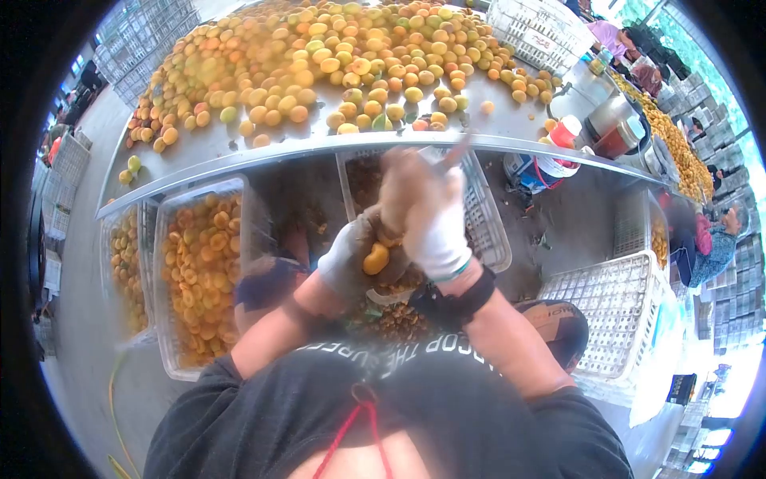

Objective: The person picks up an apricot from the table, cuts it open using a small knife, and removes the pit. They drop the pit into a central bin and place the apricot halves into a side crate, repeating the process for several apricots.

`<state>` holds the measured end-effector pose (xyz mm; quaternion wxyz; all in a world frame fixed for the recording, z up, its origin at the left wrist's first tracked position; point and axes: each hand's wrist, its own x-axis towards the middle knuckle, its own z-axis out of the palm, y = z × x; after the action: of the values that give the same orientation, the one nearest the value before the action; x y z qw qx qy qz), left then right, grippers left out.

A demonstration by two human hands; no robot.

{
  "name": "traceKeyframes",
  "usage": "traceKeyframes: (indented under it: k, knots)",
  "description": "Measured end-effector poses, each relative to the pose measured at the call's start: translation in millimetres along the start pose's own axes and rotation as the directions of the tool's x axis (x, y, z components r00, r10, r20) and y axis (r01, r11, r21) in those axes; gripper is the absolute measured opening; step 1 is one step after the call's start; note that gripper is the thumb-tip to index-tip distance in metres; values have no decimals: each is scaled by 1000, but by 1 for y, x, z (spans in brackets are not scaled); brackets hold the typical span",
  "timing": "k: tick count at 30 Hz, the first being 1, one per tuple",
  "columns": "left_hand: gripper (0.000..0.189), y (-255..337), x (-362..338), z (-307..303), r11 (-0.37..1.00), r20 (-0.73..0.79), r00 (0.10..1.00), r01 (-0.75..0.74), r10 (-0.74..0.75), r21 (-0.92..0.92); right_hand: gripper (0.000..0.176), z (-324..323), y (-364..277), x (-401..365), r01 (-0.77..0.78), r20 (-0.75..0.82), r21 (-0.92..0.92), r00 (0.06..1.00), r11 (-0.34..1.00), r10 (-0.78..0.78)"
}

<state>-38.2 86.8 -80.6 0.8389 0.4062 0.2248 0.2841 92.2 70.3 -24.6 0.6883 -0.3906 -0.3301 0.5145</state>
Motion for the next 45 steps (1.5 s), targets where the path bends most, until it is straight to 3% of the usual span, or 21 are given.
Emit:
traceKeyframes:
  k: [2,5,7,8,10,12,17,19,22,24,25,26,28,31,32,34,36,38,39,40,45]
  knots:
    - [22,-3,-1,4,929,-155,970,121,-185,-349,15,15,11,-5,416,399,-535,891,735,-214]
    - [20,-20,6,-13,964,-219,975,-35,-25,-265,10,22,5,-4,637,631,-619,752,460,-191]
    - [14,-20,19,-32,747,80,776,-625,625,227,13,22,2,-6,644,597,-653,762,399,-251]
    - [14,-18,26,-42,731,93,764,-639,638,238,17,20,2,-7,647,572,-677,762,350,-303]
    - [10,-11,34,-54,898,-119,989,-127,84,-420,24,17,-1,-9,484,411,-843,861,234,-301]
    - [10,3,25,-26,851,-274,962,-155,14,-503,27,11,-3,-13,448,407,-871,888,203,-215]
    - [28,15,-4,-20,931,-181,964,-241,197,-272,21,16,2,-25,512,449,-770,859,380,-246]
    - [26,29,-30,-9,891,-174,875,-431,451,143,14,24,-4,-30,459,408,-703,886,543,-220]
    - [18,68,-80,-9,945,-391,860,-292,327,147,13,24,-10,-28,299,240,-627,953,720,-186]
    - [17,77,-95,-29,873,-393,798,-316,456,370,15,11,-2,-17,302,222,-611,953,732,-207]
    - [18,78,-101,-42,865,-437,761,-326,480,382,16,7,-1,-15,312,229,-635,950,707,-213]
    - [18,82,-107,-64,664,-362,643,-314,675,679,17,1,-7,-12,298,236,-697,954,652,-185]
    - [16,107,-137,-96,702,-504,513,-335,695,628,18,-23,-20,4,310,308,-804,947,508,-92]
    - [34,154,-186,-132,583,-685,365,360,630,728,29,-62,-30,26,210,211,-978,976,16,52]
    - [39,156,-194,-161,455,-533,375,283,758,845,31,-69,-29,38,118,122,-990,991,74,61]
    - [34,165,-166,-119,560,-496,302,-181,814,809,32,-47,-37,57,241,240,-970,969,8,-60]
    - [31,146,-114,-79,652,-580,303,-433,756,623,29,-20,-29,86,371,367,-925,928,78,-68]
    - [18,113,-66,-66,713,-457,564,-406,688,572,26,7,-2,121,502,500,-865,860,-2,-105]
    - [14,87,-41,-74,880,-460,750,-399,475,257,25,20,12,142,552,553,-833,832,-23,-54]
    - [22,79,-37,-64,888,-367,837,-265,406,376,24,34,26,161,601,601,-798,799,-40,-1]
    - [27,29,-13,-84,981,-374,921,-43,112,189,22,87,93,236,688,671,-709,726,-159,151]
